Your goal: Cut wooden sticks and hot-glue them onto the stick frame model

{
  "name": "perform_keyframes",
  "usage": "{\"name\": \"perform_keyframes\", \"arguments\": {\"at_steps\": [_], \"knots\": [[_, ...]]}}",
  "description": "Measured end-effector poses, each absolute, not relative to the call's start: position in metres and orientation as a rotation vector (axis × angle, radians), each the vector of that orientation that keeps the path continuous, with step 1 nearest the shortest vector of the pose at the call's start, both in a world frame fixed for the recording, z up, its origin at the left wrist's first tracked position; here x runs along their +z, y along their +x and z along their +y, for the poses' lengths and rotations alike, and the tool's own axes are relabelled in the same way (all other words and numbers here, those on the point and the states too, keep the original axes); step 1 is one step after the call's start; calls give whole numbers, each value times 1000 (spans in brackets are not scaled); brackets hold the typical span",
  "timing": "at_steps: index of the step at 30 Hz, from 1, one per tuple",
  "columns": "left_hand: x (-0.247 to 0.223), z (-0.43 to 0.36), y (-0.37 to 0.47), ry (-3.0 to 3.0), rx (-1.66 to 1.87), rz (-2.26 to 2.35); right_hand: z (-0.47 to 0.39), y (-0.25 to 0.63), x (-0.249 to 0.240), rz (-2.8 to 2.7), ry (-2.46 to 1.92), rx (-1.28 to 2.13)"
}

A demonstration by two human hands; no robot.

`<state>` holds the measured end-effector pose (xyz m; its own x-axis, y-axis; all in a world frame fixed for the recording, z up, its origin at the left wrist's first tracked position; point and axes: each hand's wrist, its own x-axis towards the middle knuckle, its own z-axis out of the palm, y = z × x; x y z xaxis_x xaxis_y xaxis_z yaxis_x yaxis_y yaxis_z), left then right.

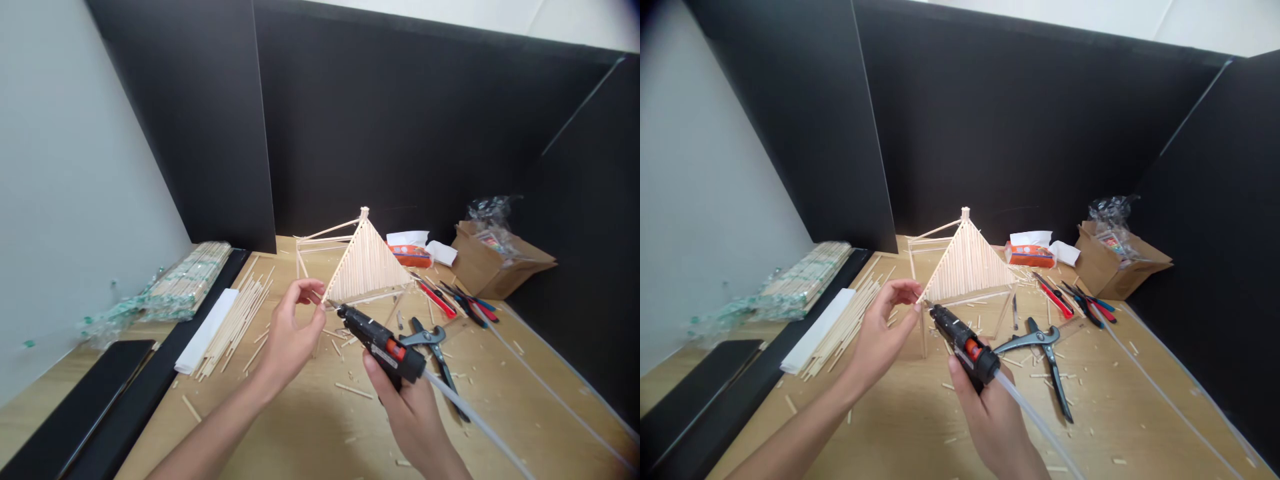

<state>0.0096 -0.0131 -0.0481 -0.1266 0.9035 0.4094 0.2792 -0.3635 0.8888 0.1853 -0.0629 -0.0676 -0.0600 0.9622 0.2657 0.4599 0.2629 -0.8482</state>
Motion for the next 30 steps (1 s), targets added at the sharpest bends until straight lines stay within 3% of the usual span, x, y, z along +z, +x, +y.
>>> {"name": "perform_keyframes", "arguments": {"at_steps": [13,30], "knots": [[-47,-13,9,1600,1535,1287,-68,176,-66,-1749,-1268,462],[-46,-13,10,1583,1540,1295,-68,173,-65,-1850,-1278,358]]}}
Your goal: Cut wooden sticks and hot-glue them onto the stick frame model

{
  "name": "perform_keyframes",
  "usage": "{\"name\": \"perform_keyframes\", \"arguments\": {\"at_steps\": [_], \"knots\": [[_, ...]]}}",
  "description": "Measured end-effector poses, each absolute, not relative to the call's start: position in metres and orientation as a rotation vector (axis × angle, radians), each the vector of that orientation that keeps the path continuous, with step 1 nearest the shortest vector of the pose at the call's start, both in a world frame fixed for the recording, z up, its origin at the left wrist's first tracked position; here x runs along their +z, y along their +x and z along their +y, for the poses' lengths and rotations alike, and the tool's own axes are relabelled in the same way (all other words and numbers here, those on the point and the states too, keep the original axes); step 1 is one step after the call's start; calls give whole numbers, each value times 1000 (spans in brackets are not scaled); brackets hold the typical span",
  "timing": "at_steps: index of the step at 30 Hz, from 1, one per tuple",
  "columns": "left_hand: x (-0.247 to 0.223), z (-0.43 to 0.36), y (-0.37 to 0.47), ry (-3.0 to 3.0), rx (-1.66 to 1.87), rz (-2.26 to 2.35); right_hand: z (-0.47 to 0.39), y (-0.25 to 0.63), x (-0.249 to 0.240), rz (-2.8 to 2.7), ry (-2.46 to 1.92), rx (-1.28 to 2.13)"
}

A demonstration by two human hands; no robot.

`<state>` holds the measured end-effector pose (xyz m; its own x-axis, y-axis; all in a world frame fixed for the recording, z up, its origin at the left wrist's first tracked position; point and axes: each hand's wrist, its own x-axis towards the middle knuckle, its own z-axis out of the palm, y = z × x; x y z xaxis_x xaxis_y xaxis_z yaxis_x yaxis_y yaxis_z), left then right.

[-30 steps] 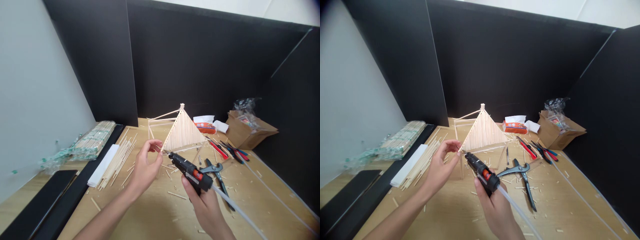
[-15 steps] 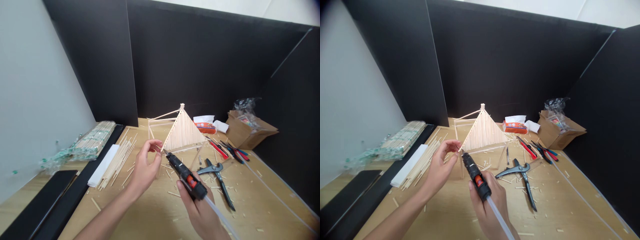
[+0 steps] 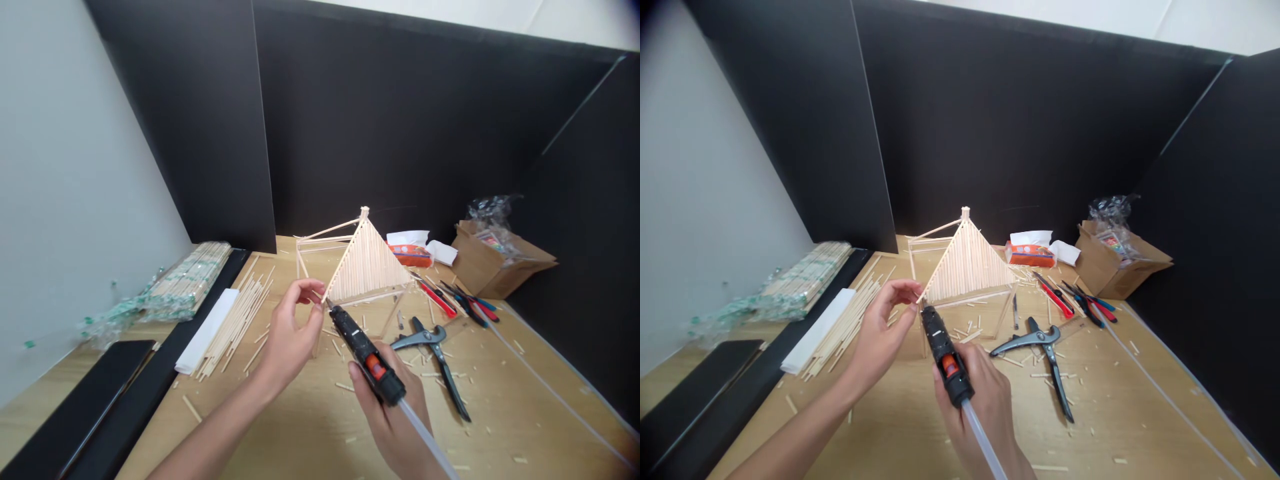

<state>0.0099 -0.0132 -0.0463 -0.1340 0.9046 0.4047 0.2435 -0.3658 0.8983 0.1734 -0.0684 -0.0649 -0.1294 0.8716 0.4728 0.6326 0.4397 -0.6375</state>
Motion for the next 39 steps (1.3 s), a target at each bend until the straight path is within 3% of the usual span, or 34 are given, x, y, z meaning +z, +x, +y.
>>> {"name": "perform_keyframes", "arguments": {"at_steps": [33,39], "knots": [[-47,-13,8,1612,1540,1293,-66,176,-72,-1734,-1283,375],[-47,-15,8,1612,1530,1308,-68,176,-71,-1658,-1331,572]]}}
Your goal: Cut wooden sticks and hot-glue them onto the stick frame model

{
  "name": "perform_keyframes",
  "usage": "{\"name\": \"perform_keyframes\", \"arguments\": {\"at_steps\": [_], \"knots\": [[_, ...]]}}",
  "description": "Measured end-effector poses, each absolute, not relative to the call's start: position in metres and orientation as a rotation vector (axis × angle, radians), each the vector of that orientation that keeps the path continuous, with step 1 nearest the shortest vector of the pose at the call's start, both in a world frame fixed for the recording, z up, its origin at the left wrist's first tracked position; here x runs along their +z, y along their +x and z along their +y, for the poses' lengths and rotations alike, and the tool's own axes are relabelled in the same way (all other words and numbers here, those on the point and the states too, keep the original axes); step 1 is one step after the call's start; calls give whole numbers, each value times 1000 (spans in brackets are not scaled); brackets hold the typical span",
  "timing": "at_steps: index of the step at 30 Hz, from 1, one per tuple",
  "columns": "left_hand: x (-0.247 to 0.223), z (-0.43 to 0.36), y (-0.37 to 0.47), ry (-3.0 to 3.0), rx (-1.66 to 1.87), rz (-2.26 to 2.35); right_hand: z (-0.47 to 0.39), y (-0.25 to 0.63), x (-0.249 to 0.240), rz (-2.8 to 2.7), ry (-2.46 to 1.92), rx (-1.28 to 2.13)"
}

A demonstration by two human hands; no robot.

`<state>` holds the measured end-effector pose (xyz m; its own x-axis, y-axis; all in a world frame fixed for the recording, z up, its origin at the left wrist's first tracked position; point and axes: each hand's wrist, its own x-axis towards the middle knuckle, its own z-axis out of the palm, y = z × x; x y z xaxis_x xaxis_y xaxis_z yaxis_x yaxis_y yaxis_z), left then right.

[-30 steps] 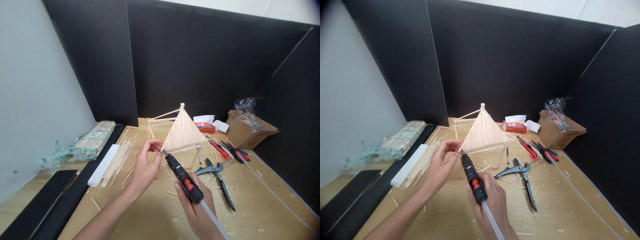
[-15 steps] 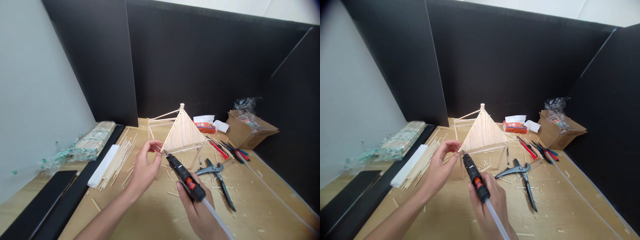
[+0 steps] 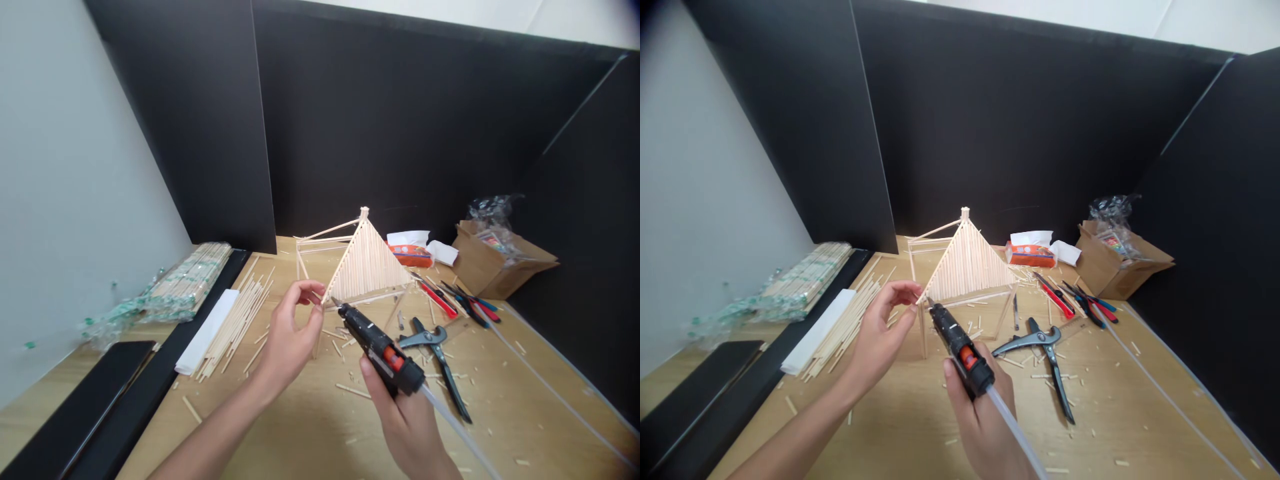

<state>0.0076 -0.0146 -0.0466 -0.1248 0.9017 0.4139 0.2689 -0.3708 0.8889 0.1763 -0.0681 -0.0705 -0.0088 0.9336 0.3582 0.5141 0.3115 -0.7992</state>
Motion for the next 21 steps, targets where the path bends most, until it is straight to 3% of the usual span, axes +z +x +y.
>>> {"name": "perform_keyframes", "arguments": {"at_steps": [21], "knots": [[-47,-14,8,1619,1537,1307,-69,172,-63,-1578,-1398,619]]}}
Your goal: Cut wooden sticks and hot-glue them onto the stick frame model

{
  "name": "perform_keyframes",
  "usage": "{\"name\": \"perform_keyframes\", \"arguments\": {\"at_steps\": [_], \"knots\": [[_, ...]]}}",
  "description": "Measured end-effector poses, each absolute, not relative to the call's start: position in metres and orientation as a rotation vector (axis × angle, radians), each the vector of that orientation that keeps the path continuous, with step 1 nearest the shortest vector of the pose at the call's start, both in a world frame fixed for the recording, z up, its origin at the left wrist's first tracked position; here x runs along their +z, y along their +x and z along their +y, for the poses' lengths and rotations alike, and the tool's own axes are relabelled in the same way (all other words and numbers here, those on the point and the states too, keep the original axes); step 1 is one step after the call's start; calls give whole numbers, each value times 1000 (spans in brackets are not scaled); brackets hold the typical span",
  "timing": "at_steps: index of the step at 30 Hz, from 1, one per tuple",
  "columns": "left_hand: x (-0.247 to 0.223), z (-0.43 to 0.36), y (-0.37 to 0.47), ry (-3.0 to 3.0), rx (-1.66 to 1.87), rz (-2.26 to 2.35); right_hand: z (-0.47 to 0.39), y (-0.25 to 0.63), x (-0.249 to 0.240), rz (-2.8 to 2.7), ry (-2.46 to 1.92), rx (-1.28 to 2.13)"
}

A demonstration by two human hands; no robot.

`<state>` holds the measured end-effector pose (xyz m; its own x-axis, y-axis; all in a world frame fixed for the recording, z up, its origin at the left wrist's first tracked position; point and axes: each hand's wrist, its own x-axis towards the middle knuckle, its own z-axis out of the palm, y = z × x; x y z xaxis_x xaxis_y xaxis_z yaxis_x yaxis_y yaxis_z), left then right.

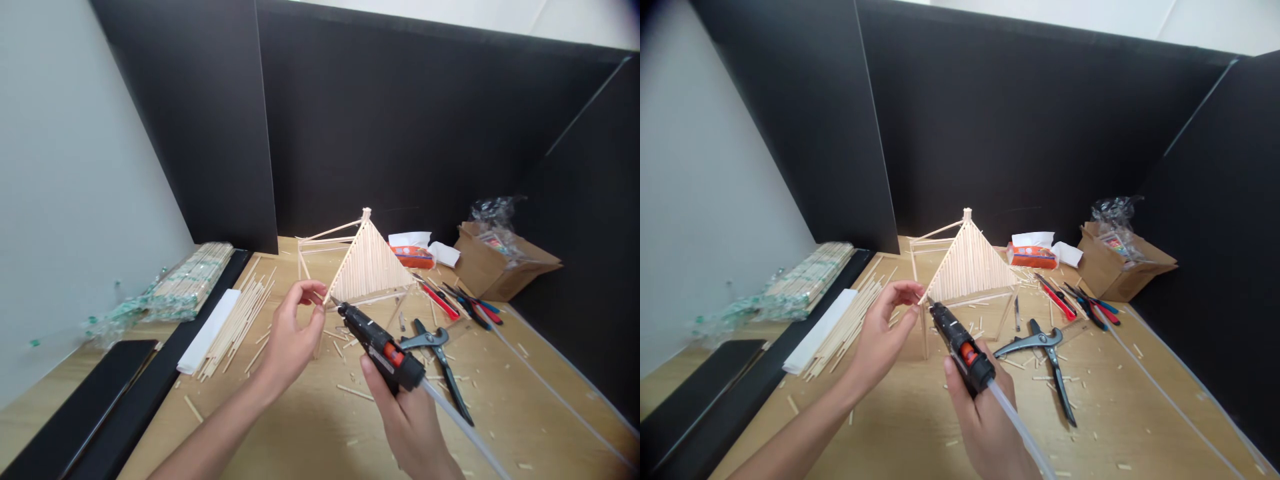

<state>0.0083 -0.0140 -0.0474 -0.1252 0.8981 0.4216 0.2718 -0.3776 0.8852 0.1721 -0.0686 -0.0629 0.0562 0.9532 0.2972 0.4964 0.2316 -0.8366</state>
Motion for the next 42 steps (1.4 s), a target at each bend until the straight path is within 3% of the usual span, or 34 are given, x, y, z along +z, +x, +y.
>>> {"name": "perform_keyframes", "arguments": {"at_steps": [42], "knots": [[-47,-14,9,1613,1529,1300,-69,176,-69,-1567,-1325,635]]}}
